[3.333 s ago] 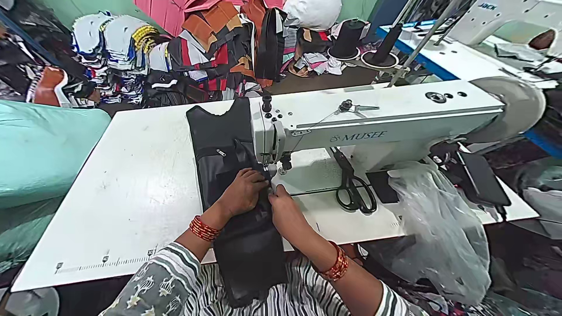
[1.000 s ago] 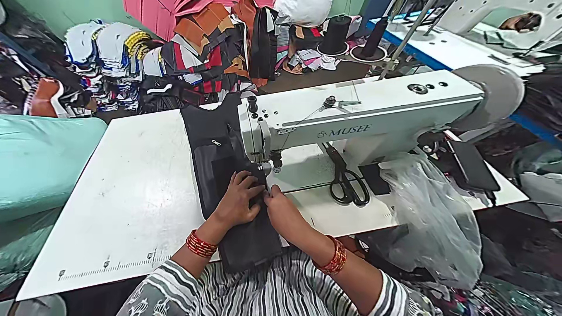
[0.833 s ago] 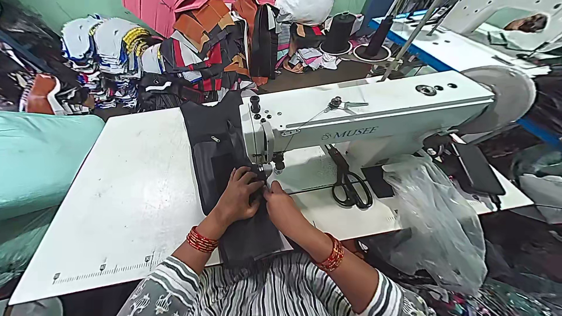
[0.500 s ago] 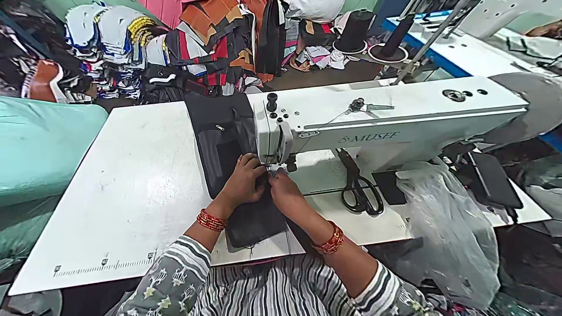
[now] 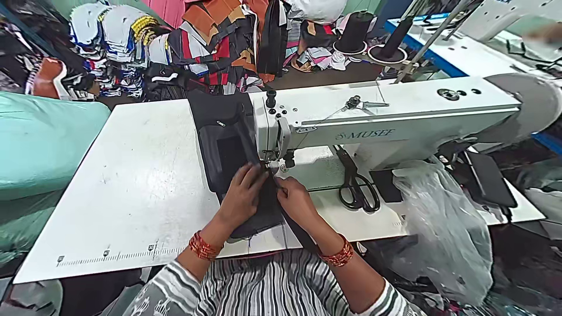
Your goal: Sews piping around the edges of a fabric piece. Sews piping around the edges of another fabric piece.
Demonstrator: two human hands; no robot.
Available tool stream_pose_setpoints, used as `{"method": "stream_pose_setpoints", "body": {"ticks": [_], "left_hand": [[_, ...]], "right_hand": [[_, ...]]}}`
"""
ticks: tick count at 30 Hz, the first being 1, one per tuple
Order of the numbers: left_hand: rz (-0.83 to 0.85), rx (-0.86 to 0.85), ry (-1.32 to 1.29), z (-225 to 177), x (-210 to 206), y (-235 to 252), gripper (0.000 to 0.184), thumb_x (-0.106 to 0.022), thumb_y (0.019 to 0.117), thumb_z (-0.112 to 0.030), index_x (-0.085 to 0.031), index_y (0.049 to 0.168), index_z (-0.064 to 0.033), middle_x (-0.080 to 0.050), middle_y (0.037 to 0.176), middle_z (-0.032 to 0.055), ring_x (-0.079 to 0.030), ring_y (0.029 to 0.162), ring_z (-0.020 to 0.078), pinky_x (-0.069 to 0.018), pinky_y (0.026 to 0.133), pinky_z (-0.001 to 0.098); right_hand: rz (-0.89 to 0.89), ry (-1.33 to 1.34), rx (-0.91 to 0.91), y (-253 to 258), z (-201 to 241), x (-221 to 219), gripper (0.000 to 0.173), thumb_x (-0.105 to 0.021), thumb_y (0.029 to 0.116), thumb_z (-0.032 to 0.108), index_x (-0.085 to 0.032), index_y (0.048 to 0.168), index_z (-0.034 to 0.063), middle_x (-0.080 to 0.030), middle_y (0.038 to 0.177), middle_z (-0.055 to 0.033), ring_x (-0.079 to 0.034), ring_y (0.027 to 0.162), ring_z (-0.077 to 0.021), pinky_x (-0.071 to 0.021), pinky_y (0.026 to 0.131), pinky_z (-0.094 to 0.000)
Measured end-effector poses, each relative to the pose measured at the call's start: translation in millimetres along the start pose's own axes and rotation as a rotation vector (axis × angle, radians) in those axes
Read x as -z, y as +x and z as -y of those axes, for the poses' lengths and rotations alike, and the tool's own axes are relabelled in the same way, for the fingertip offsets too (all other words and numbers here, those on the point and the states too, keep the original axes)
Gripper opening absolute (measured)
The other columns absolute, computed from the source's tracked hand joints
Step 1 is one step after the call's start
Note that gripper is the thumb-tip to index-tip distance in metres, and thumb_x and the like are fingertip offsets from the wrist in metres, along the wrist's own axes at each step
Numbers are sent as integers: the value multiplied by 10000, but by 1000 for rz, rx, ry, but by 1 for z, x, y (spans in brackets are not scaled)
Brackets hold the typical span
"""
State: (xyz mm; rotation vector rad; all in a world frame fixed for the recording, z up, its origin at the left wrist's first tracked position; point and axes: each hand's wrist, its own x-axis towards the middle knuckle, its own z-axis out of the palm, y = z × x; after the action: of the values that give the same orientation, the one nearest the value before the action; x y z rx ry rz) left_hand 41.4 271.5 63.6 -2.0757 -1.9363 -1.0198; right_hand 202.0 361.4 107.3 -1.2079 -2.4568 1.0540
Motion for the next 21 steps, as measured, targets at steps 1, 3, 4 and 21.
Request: {"method": "stream_pose_setpoints", "body": {"ticks": [1, 3, 4, 21], "left_hand": [[31, 40, -23, -13, 4, -4, 327, -625, 887, -80, -746, 1185, -18, -662, 1308, 238, -601, 1254, 467, -497, 1049, 560], [251, 194, -104, -39, 18, -9, 518, -688, 888, -300, -680, 1301, 12, -533, 1467, 269, -522, 1346, 460, -468, 1089, 515], [401, 277, -131, -48, 26, -8, 721, -714, 865, -415, -569, 1441, -6, -387, 1590, 262, -398, 1446, 467, -401, 1146, 528], [1005, 436, 228, -89, 34, 33, 1004, -795, 787, -109, -227, 1603, 31, -192, 1682, 222, -253, 1519, 439, -360, 1137, 574]], "right_hand": [[-6, 20, 12, -1, -2, 0, 378, -542, 988, 25, -640, 1349, -31, -673, 1140, -235, -668, 1011, -298, -528, 933, -376], [23, 47, 10, -2, -3, 3, 385, -538, 998, 33, -629, 1369, -20, -673, 1137, -226, -661, 1002, -285, -521, 926, -365], [42, 53, 5, -2, -3, 4, 391, -533, 1000, 35, -621, 1378, -20, -672, 1142, -222, -658, 1006, -280, -517, 929, -360], [116, 74, -53, -10, -6, 8, 433, -530, 1006, 48, -569, 1435, -1, -668, 1218, -201, -659, 1051, -256, -508, 970, -370]]}}
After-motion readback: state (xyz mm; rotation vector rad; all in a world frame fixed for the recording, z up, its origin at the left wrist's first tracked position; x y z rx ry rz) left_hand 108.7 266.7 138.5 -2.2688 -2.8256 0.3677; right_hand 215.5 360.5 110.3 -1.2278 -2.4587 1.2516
